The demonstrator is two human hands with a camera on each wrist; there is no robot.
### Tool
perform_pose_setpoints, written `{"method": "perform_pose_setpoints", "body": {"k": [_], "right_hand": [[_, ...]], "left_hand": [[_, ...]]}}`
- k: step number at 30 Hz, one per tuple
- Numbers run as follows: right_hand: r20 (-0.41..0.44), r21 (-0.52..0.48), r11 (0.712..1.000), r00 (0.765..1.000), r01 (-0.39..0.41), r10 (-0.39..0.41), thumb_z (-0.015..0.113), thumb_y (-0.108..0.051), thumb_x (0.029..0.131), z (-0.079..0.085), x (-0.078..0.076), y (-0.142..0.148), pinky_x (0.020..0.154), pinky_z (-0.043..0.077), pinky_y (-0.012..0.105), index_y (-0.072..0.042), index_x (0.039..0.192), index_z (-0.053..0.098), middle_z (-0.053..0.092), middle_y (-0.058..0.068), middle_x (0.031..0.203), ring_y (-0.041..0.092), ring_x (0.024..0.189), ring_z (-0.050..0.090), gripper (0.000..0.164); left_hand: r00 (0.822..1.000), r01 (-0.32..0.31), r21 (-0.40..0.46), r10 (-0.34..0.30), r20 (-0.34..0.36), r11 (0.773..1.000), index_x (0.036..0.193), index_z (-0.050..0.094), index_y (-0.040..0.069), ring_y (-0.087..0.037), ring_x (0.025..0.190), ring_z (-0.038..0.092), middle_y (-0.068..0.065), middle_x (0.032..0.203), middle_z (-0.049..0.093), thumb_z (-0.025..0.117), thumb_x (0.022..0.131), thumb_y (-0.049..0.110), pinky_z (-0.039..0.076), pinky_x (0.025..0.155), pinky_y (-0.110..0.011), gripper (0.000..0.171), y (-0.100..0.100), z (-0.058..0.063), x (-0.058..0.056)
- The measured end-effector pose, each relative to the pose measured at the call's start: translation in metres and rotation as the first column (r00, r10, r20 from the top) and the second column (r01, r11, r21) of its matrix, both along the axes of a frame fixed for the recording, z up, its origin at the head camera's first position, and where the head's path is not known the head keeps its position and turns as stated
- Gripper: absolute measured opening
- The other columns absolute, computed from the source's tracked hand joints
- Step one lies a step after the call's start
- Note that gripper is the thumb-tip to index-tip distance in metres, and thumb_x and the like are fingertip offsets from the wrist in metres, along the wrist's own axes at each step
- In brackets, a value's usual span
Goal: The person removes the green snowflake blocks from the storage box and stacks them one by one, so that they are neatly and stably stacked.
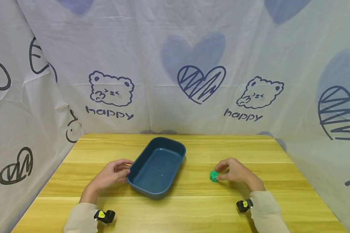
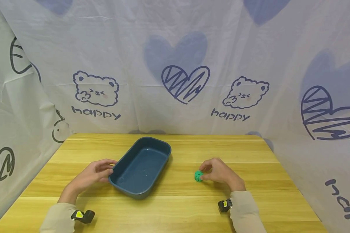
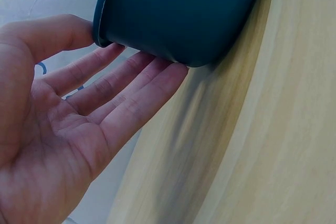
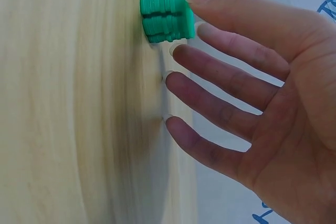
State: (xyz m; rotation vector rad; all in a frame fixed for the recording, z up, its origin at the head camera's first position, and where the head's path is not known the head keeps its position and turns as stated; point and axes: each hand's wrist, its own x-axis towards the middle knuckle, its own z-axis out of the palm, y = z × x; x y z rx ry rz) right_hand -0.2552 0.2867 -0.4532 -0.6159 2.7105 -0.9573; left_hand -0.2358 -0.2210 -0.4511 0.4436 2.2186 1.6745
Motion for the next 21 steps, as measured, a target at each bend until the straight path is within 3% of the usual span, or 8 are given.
{"method": "perform_pose_setpoints", "body": {"k": [5, 13, 21], "right_hand": [[-0.016, 0.034, 0.999, 1.0, -0.01, 0.011, 0.088, -0.022, 0.082, 0.0004, -0.0003, -0.0034, 0.089, 0.062, 0.045, -0.008, 0.109, 0.076, 0.076, 0.002, 0.102, 0.025, 0.099, 0.07, 0.032], [-0.015, 0.078, 0.997, 1.0, 0.002, -0.001, 0.09, -0.021, 0.079, 0.0018, -0.0004, -0.0092, 0.092, 0.06, 0.047, -0.008, 0.112, 0.075, 0.075, 0.005, 0.107, 0.027, 0.102, 0.069, 0.038], [0.013, 0.053, 0.999, 1.0, 0.006, -0.006, 0.09, -0.018, 0.079, -0.0021, -0.0013, -0.0076, 0.096, 0.059, 0.049, -0.009, 0.111, 0.075, 0.074, 0.007, 0.111, 0.03, 0.108, 0.069, 0.037]], "left_hand": [[1.0, 0.001, -0.006, -0.001, 0.0, 1.0, 0.146, 0.045, -0.009, -0.027, 0.114, 0.069, -0.035, 0.134, 0.059, 0.058, 0.105, 0.015, 0.064, 0.089, -0.037, 0.049, 0.0002, 0.0004, 0.0002], [1.0, -0.006, -0.013, 0.006, 0.002, 1.0, 0.146, 0.046, -0.009, -0.026, 0.115, 0.068, -0.035, 0.135, 0.058, 0.059, 0.105, 0.015, 0.064, 0.089, -0.037, 0.05, 0.0008, 0.0005, -0.0001], [1.0, -0.002, -0.01, 0.002, -0.003, 1.0, 0.146, 0.046, -0.009, -0.024, 0.113, 0.069, -0.035, 0.135, 0.058, 0.059, 0.105, 0.015, 0.064, 0.089, -0.036, 0.05, 0.0, 0.0007, 0.0006]]}}
